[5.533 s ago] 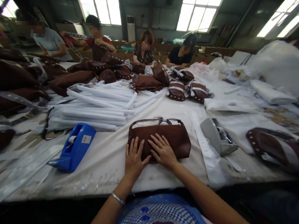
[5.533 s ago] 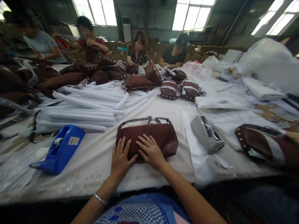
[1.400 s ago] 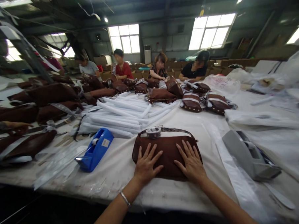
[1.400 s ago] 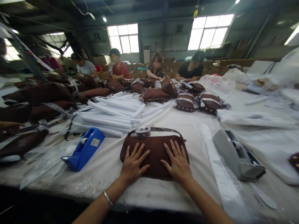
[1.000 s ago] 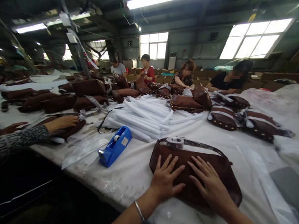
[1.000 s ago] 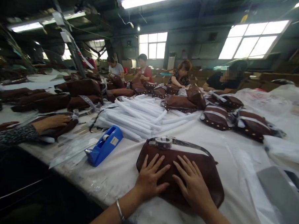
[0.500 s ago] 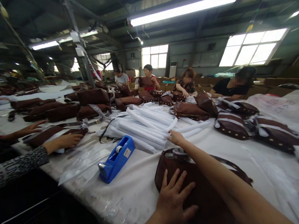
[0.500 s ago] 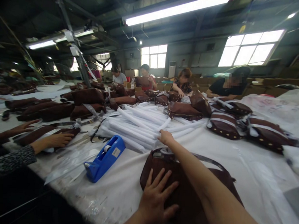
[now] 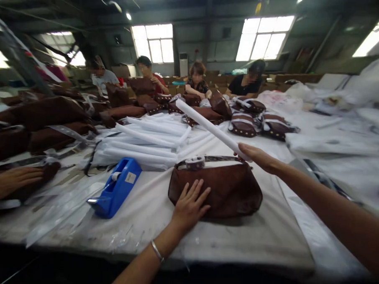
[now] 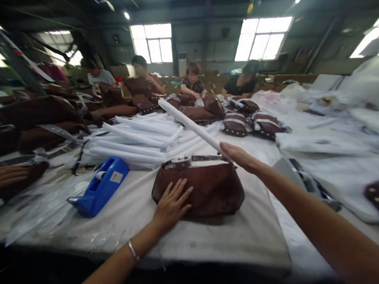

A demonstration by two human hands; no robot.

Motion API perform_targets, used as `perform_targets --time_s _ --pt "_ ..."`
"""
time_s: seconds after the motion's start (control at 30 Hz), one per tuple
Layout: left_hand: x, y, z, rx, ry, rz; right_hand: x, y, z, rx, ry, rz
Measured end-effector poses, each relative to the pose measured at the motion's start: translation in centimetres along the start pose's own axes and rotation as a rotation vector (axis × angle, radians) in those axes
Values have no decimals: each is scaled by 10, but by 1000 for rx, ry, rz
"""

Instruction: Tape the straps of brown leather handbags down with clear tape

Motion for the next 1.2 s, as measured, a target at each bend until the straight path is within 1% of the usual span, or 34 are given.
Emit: perform_targets --time_s 0.07,0.1,0.17,0.23,0.27,0.3,0.37,0.43,0.5,0.57,0.67,0.77,0.87,0.93,1.0,1.1,1.13,1.2 --pt "-3 1 0 52 -37 -82 -17 -55 9 15 179 28" --pt "-5 2 -1 81 -53 -129 -23 -82 13 25 211 21" --pt "-8 3 -3 130 -76 -222 -25 -136 21 42 199 -45" --pt "-10 4 -4 155 -75 -295 -18 -184 27 24 128 -99" --pt "-11 4 -4 162 -69 -319 -12 -204 30 -2 82 -99" --pt "-12 5 -4 166 -61 -338 -5 -220 32 -38 34 -81" --pt "-13 7 -4 171 -48 -361 12 -242 33 -106 -75 1" --pt "-15 10 -4 177 -48 -377 29 -251 32 -152 -203 107" --pt "-17 14 -5 189 -59 -399 44 -249 29 -177 -322 221" --pt "-19 19 -6 205 -74 -441 58 -241 24 -188 -403 309" --pt "-21 22 -8 223 -82 -503 76 -225 17 -196 -465 419" --pt "-22 20 -7 249 -87 -493 89 -214 11 -233 -497 561" --pt "-19 13 -5 261 -61 -436 97 -211 11 -307 -495 660" --pt "-16 8 -3 257 -18 -384 98 -213 11 -355 -483 676" --pt "-14 4 -1 260 18 -337 93 -219 8 -393 -463 682" --pt "-12 1 2 274 42 -301 84 -225 -9 -455 -463 693" --pt "-12 0 1 276 46 -296 83 -224 -15 -471 -488 672" --pt "-11 -1 1 278 52 -290 90 -215 -23 -491 -565 558"
Point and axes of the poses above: each hand's wrist, its own y-axis towards the middle knuckle, its own x-axis out of the palm, z = x × y, the point moved 6 cm from there along y, towards the middle knuckle, and after that the axes turned 5 degrees about -x, right-handed, at the moved point
